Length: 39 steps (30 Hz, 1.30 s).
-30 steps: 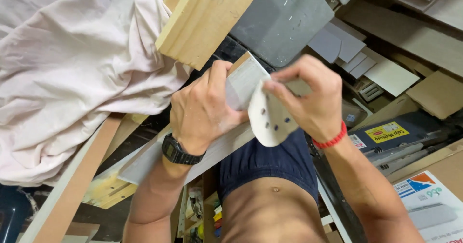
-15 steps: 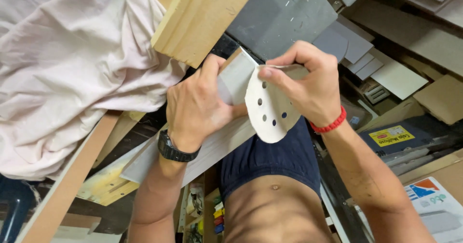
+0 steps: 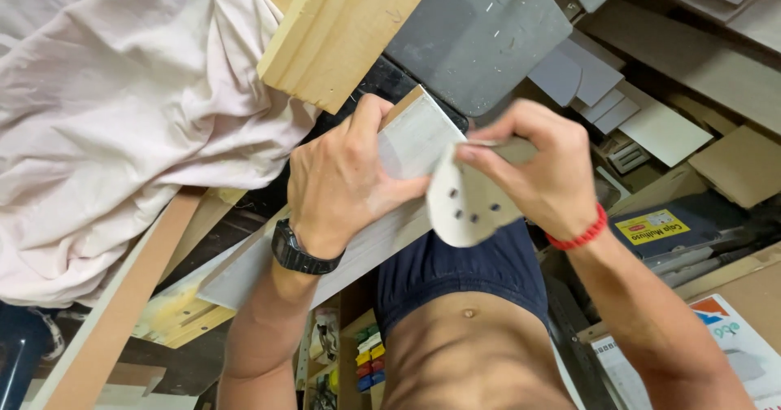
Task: Applying adhesive edge tape to a wooden board, trimming the excess with a utility knife, and using a household iron to bond the tape to the wood.
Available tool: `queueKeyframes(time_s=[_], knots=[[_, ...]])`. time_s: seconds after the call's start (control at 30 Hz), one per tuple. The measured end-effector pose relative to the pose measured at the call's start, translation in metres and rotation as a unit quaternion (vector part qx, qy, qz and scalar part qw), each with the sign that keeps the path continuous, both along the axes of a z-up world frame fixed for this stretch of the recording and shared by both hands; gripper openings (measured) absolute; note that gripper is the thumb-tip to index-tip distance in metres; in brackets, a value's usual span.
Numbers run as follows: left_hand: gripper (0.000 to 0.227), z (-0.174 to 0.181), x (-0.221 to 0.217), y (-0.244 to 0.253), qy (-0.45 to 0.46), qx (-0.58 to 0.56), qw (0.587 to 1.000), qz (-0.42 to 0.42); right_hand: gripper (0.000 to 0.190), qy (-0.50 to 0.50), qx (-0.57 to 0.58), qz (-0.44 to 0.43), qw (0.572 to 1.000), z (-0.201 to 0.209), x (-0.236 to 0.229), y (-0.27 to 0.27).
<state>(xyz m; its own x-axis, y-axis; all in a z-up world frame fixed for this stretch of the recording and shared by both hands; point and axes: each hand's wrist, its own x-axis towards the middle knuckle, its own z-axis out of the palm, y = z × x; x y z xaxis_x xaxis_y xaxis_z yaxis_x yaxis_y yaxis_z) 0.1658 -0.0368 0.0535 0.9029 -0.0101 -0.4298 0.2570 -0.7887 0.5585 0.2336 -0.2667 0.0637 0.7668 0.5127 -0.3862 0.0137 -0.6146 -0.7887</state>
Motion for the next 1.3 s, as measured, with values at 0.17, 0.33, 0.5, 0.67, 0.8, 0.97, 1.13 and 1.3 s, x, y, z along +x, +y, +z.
queueKeyframes(time_s=[0.17,0.33,0.5,0.67,0.8,0.97,1.13,1.3], knots=[[0.086,0.003,-0.001,-0.003,-0.009,0.030,1.000,-0.001,0.024,0.010,-0.036,0.001,0.999,-0.004,0.007,0.000],[0.036,0.006,0.004,0.000,0.033,-0.030,0.999,0.011,0.028,-0.028,-0.017,0.002,0.999,-0.008,0.027,0.031],[0.091,0.001,0.002,-0.003,0.016,0.015,0.999,-0.028,0.024,0.067,-0.073,-0.033,0.995,0.000,-0.001,-0.019],[0.054,0.004,0.003,-0.001,-0.031,-0.009,0.999,-0.026,0.022,-0.008,0.010,0.006,1.000,-0.017,0.024,0.021],[0.040,0.011,0.006,0.000,0.023,-0.061,0.998,-0.009,0.025,-0.034,0.044,0.007,0.998,-0.017,0.029,0.036],[0.084,-0.002,0.000,-0.004,-0.021,-0.011,1.000,-0.015,0.025,0.028,0.001,-0.016,0.999,-0.011,-0.002,-0.016],[0.027,0.007,0.006,-0.003,0.037,0.001,0.999,-0.007,0.026,-0.033,0.047,0.007,0.998,-0.023,0.021,0.020],[0.079,0.002,0.002,-0.006,-0.004,-0.008,1.000,0.000,0.027,0.006,0.025,0.012,1.000,-0.018,0.004,-0.003]])
